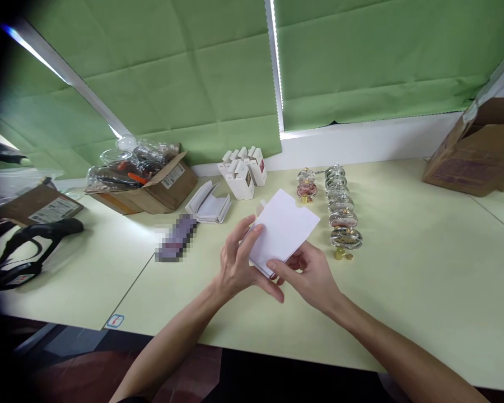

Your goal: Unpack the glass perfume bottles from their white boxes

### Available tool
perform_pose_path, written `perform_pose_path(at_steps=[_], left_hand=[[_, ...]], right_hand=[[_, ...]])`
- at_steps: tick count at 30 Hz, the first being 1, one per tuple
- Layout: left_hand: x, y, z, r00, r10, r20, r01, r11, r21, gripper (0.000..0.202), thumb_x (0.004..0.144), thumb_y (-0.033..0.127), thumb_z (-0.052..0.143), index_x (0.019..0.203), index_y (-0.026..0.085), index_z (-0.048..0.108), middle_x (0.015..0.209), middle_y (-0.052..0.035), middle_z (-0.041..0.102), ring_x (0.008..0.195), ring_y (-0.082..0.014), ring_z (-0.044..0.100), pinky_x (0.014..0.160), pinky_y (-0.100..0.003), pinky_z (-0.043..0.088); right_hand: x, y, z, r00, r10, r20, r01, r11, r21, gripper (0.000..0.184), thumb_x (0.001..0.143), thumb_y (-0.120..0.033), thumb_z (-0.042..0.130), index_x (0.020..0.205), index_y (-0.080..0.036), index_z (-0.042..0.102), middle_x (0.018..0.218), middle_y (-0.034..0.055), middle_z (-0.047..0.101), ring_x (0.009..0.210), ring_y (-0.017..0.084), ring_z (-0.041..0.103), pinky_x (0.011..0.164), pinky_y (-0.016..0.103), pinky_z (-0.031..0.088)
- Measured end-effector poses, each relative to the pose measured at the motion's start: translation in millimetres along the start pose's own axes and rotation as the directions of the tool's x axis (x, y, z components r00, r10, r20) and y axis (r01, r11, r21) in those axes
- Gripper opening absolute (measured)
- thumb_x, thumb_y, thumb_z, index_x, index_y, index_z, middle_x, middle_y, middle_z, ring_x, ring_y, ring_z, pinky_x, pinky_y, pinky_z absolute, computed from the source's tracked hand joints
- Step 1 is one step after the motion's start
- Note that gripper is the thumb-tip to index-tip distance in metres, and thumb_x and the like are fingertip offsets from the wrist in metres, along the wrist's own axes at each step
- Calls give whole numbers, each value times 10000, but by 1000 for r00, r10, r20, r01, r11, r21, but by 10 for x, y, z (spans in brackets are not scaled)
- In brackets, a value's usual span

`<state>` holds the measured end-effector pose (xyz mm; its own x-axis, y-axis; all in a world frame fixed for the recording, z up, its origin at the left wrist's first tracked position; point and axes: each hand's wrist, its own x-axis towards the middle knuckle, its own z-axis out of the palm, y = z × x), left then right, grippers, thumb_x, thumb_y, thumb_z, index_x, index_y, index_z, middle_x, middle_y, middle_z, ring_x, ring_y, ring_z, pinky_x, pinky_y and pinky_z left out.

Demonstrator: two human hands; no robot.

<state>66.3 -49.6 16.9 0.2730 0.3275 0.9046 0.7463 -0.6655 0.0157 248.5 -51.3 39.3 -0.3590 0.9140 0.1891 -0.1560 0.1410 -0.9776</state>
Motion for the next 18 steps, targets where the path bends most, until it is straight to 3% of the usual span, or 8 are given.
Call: perform_pose_path(at_steps=[3, 6, 9, 12, 14, 18], left_hand=[[49, -79, -17, 996, -67, -64, 59, 991, -119, 1179, 599, 980, 438, 1491, 212, 356, 1397, -212, 480, 1285, -393, 536, 958, -492, 549], [102, -229, -61, 965, -253, -62, 239, 955, -175, 956, 749, 892, 429, 1437, 228, 400, 1448, -212, 430, 1329, -358, 495, 954, -485, 549], [111, -426, -108, 918, -378, 119, 395, 897, -199, 624, 849, 678, 600, 1279, 234, 513, 1457, -182, 465, 1335, -317, 501, 1000, -490, 525], [74, -596, -125, 847, -400, 349, 494, 836, -240, 389, 870, 561, 652, 1076, 233, 613, 1522, -141, 444, 1389, -317, 469, 1098, -531, 451], [40, -666, -112, 791, -399, 463, 553, 790, -264, 384, 858, 548, 673, 1095, 248, 645, 1588, -123, 368, 1451, -331, 393, 1142, -545, 404], [-19, -713, -39, 705, -393, 590, 645, 701, -304, 621, 794, 548, 745, 1335, 296, 574, 1630, -122, 294, 1505, -344, 284, 1182, -552, 344]], right_hand=[[48, -92, -90, 998, -8, -56, 10, 999, 36, 288, 765, -430, 796, 819, -185, 656, 689, 30, 729, 506, 181, 673, 455, 324, 615], [126, -132, -250, 978, -57, -199, 58, 998, 0, 294, 761, -445, 804, 846, -193, 678, 708, 32, 729, 526, 196, 684, 466, 352, 624], [204, -97, -386, 957, -75, -279, 72, 997, -23, 290, 774, -449, 797, 873, -202, 680, 738, 28, 728, 549, 197, 688, 481, 363, 623], [248, -39, -431, 961, -59, -270, 53, 998, -30, 298, 786, -457, 785, 893, -198, 683, 757, 29, 728, 560, 188, 683, 484, 355, 619], [254, -14, -416, 970, -44, -237, 39, 999, -24, 305, 782, -458, 789, 904, -197, 689, 770, 32, 733, 570, 182, 680, 487, 345, 616], [236, -15, -344, 984, -21, -179, 22, 1000, 3, 298, 751, -447, 813, 850, -191, 697, 771, 39, 734, 570, 172, 665, 467, 319, 594]])
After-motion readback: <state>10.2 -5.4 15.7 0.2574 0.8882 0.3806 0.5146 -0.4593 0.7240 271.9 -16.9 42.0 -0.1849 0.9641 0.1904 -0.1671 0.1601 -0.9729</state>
